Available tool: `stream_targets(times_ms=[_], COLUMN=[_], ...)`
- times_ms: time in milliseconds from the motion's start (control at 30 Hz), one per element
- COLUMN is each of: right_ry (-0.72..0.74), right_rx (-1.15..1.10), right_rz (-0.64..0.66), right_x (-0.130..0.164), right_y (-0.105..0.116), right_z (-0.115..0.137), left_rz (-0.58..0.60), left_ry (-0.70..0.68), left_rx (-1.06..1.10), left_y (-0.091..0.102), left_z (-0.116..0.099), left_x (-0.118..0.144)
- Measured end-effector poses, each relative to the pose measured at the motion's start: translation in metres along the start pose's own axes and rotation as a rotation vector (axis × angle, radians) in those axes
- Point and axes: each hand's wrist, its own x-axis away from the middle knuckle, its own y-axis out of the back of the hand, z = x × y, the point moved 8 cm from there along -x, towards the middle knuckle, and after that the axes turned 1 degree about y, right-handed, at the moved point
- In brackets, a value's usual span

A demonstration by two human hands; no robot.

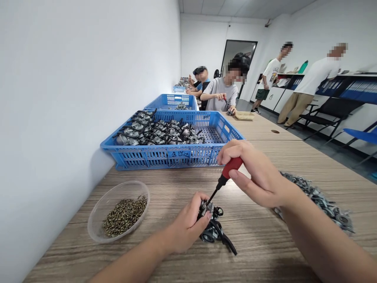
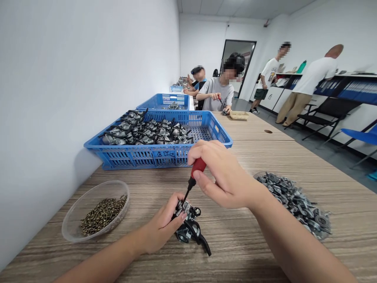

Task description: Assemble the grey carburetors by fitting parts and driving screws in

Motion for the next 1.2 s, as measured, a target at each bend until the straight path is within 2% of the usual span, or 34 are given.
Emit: stream_targets(times_ms=[100,167,233,333,400,500,567,667,767,867,1000,1067,1200], right_ry=[-0.042,-0.029,-0.012,0.030,0.045,-0.037,-0.104,-0.130,-0.141,-0.156,-0.158,-0.135,-0.094], right_rx=[-0.044,-0.052,-0.020,0.053,0.085,0.118,0.061,-0.010,0.155,0.192,-0.017,-0.031,0.307], right_rz=[0.147,0.180,0.154,0.021,-0.006,0.113,0.186,0.159,0.073,0.113,0.190,0.158,-0.042], right_x=[0.001,0.001,0.000,-0.003,-0.003,-0.002,0.001,0.001,0.000,0.001,0.002,0.000,-0.004], right_y=[0.004,0.006,0.006,0.009,0.011,0.008,0.008,0.009,0.014,0.014,0.011,0.008,0.013], right_z=[0.008,0.014,0.016,0.021,0.025,0.023,0.019,0.012,0.006,0.008,0.017,0.020,0.022], left_rz=[0.000,-0.005,-0.007,-0.003,-0.002,-0.003,-0.004,0.001,0.017,0.012,0.002,0.005,0.002], left_ry=[0.002,-0.003,-0.004,-0.003,-0.004,0.005,0.019,0.007,-0.016,-0.017,-0.035,-0.049,-0.069], left_rx=[-0.006,-0.013,-0.018,-0.026,-0.030,-0.028,-0.028,-0.028,-0.032,-0.047,-0.048,-0.046,-0.046], left_y=[0.000,0.000,0.000,0.000,0.000,0.000,0.000,0.000,0.000,0.001,0.002,0.002,0.001], left_z=[0.001,0.001,0.001,0.001,0.000,0.000,0.000,-0.002,-0.005,-0.006,-0.008,-0.008,-0.009], left_x=[0.001,0.001,0.000,0.000,-0.001,-0.001,-0.001,-0.002,-0.002,-0.003,-0.003,-0.004,-0.004])
